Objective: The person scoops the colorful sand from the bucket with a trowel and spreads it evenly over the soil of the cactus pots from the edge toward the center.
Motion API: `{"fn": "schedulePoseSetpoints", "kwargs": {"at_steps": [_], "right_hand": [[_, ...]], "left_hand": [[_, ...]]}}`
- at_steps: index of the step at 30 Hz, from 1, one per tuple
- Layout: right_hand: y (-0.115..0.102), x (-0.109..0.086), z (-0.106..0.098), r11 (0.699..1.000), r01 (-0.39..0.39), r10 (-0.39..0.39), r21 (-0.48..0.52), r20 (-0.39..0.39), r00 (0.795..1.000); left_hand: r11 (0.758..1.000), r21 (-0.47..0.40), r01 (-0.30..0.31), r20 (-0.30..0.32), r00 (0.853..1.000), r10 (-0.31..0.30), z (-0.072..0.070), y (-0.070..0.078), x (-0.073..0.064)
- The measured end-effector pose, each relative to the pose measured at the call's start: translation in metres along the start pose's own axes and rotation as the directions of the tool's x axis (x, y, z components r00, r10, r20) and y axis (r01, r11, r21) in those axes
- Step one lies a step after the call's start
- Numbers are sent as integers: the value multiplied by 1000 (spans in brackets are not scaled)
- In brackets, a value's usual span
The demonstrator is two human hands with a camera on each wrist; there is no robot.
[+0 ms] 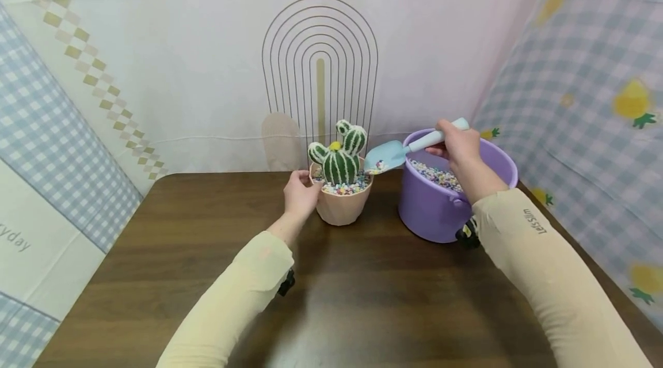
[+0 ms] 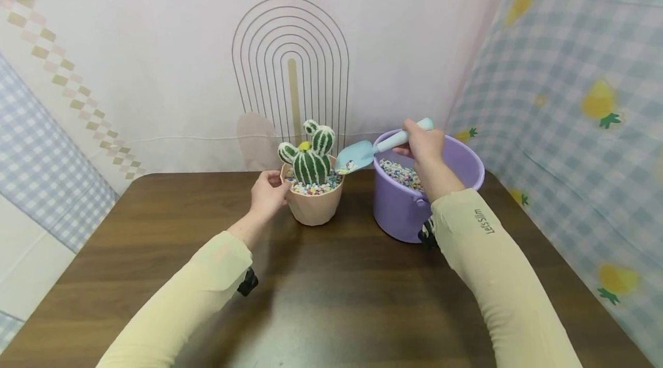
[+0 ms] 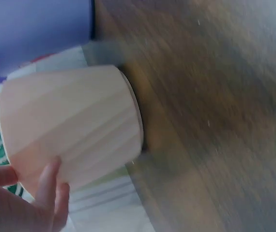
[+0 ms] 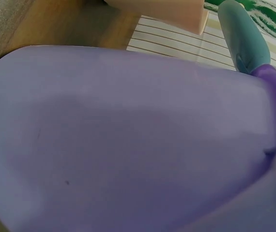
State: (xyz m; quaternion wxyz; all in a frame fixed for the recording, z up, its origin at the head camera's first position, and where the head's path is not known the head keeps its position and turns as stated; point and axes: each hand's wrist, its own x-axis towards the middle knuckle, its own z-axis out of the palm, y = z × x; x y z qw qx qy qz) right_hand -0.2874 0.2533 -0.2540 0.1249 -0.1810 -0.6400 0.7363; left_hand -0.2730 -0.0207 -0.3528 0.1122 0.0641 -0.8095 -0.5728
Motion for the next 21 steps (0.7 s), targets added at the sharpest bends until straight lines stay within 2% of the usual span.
{"fn": "schedulePoseSetpoints", "kwargs": {"at_steps": [5,9,15,21], "right_hand": [[-3,-2,-3,1000,1,0,29,-10,1000],[-4,-2,-2,999,-4,5,46,-16,1000],[-5,-1,-2,999,0,1,52,-23,1000],[-4,-3,2,1000,0,0,4,-24,1000]], "left_hand": [[1000,8,11,-45,999,-11,-1,-1,9],[1000,22,3,-84,996,-1,-2,-3,8],[1000,20,12,-29,1000,-12,0,-2,1],[999,-30,31,2,1000,-31,-1,-2,9]]}}
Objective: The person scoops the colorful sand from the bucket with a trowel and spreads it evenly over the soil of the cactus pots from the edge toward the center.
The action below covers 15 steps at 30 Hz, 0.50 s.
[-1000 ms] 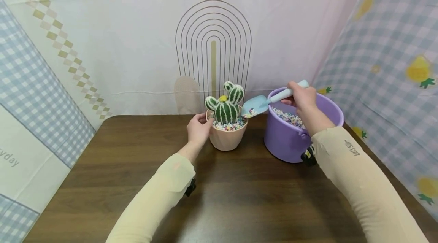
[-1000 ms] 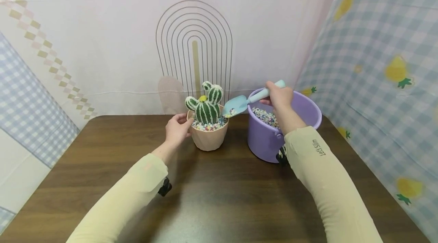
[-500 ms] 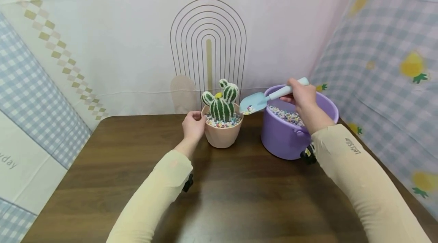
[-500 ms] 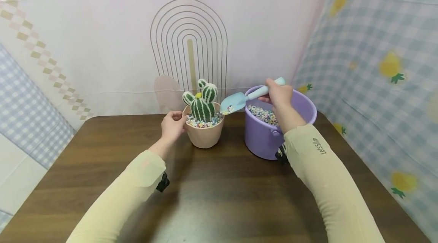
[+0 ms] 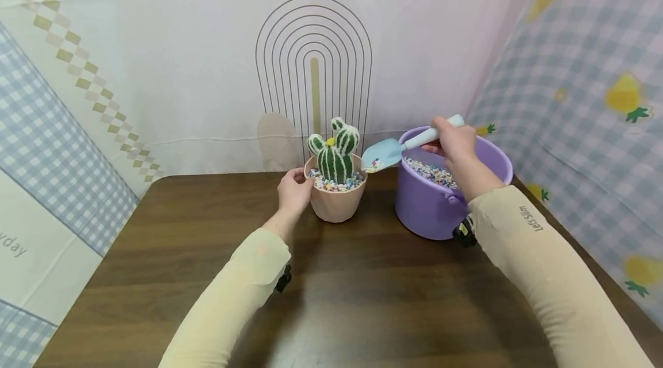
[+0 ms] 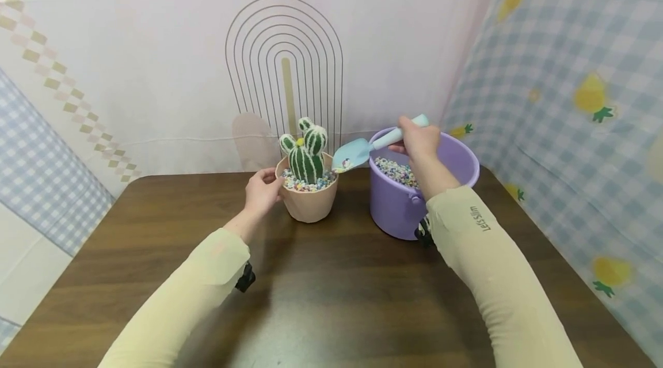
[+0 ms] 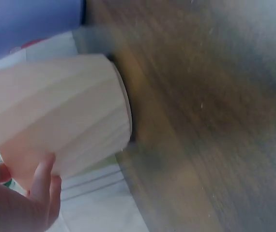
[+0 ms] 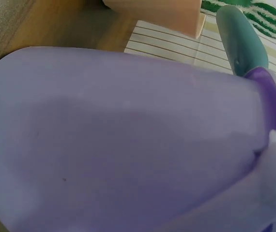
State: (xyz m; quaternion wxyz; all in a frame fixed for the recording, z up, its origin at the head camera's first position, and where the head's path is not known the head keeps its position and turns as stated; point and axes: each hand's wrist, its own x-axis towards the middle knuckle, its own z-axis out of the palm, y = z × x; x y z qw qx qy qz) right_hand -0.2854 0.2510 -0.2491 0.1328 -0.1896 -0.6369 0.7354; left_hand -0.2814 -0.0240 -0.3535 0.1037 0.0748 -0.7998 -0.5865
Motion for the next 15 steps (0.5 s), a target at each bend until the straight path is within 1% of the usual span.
{"fn": "schedulePoseSetpoints", "kwargs": {"at_steps": [2,5,10,15], "right_hand": [[1,-1,3,1000,11,-11,-24,-2,1000],[1,-3,8,998,40,-40,-48,-4,999],[1,-4,15,996,73,-73,-47,-5,997],[6,-4,23,988,109,-111,-110,-14,994]], "left_hand": [[1000,-23,20,6,1000,-20,-1,0,3],[998,-45,34,-6,999,-34,-2,1,5],[998,-64,23,-48,998,-26,1,2,4],[998,-57,9,-76,997,-13,2,-1,6]]}}
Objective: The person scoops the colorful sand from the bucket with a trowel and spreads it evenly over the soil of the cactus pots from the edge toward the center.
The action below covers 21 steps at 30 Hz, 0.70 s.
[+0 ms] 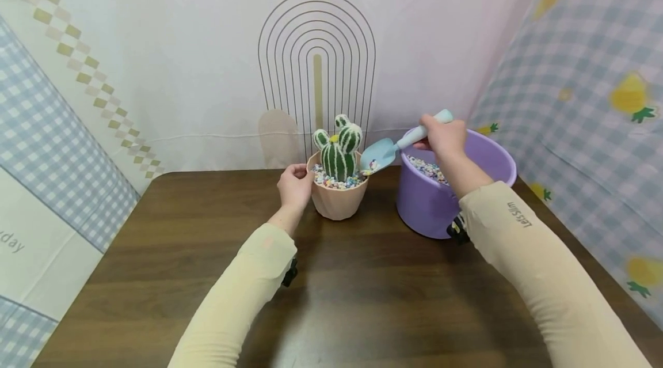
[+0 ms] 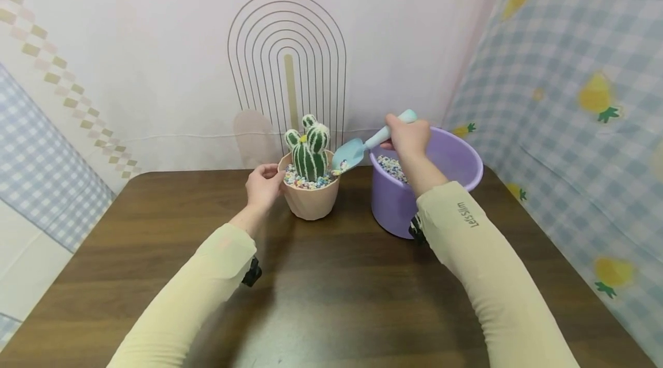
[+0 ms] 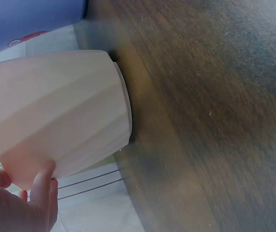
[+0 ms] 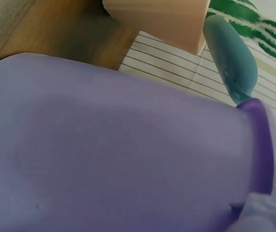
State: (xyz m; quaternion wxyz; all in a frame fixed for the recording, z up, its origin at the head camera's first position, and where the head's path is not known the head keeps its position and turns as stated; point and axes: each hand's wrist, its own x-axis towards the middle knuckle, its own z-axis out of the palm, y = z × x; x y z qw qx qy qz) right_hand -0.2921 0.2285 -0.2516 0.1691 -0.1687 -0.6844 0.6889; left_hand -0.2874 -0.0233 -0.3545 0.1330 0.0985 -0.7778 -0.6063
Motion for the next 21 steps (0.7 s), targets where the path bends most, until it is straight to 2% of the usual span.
{"fn": "schedulePoseSetpoints", "kwargs": {"at_steps": [12,21], "right_hand": [[0,-5,9,988,145,-146,-49,-5,989],[-2,-12,13,963,253,-252,-95,19,968]], "left_hand": [[1000,2,12,9,1000,-12,-1,2,-2],[1000,7,10,6,1000,-10,0,1,-2]]}}
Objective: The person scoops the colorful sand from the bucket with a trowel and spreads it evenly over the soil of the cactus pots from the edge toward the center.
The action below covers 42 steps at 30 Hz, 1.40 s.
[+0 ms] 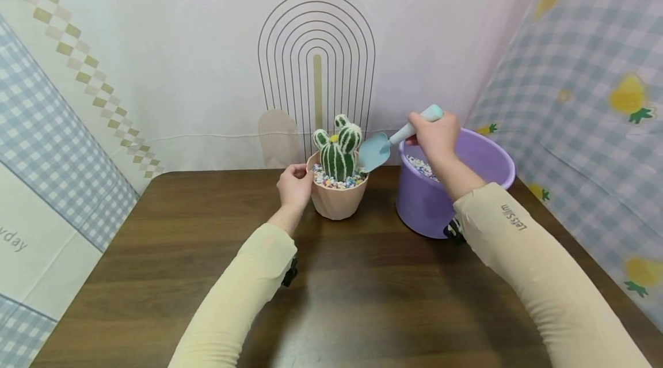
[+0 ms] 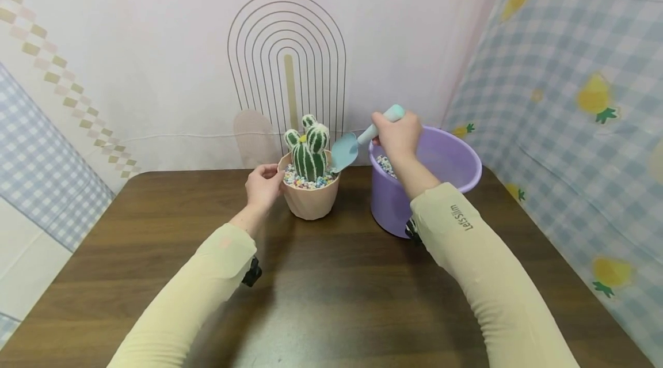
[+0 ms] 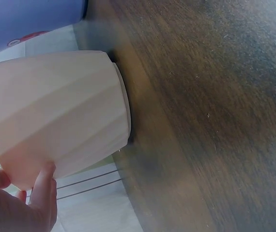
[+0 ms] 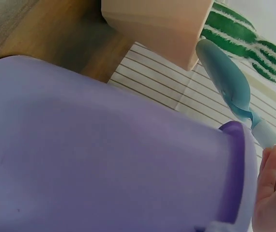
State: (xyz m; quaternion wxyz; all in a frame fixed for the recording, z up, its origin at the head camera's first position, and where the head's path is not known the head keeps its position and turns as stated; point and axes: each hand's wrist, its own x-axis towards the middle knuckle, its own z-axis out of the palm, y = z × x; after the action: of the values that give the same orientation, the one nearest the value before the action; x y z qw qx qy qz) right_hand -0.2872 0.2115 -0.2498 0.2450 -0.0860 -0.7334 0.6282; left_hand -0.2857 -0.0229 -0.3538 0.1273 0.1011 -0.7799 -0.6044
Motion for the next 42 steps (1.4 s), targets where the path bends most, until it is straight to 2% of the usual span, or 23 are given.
{"fn": "schedulePoseSetpoints", "kwargs": {"at_steps": [8,11,17,21,25,30,34,38,42], "right_hand": [[1,-1,-2,988,89,-88,-127,19,996],[2,-1,-3,989,100,-99,-112,20,995],[-3,5,-13,995,40,-39,86,-18,999],[-9,10,-31,976,-14,26,216,-51,998],[-14,19,-55,943,-77,109,323,-82,991],[-17,29,-86,896,-105,168,431,-112,979],[-19,33,-109,885,-117,192,451,-124,974],[-17,37,-129,905,-175,232,388,-106,967],[-9,42,-139,955,-216,236,204,-82,968]], "left_hand": [[998,49,-25,-7,1000,25,-1,-1,0],[999,47,-24,-5,1000,24,-1,-1,1],[998,27,-52,-35,998,53,-4,-2,-4],[991,12,-132,-53,990,133,-5,7,-12],[973,-43,-226,-24,974,225,-1,24,-22],[943,-107,-316,28,947,320,12,44,-39],[926,-149,-347,82,929,361,28,56,-56],[925,-167,-341,165,916,367,52,65,-69],[940,-142,-310,230,913,336,78,69,-75]]}}
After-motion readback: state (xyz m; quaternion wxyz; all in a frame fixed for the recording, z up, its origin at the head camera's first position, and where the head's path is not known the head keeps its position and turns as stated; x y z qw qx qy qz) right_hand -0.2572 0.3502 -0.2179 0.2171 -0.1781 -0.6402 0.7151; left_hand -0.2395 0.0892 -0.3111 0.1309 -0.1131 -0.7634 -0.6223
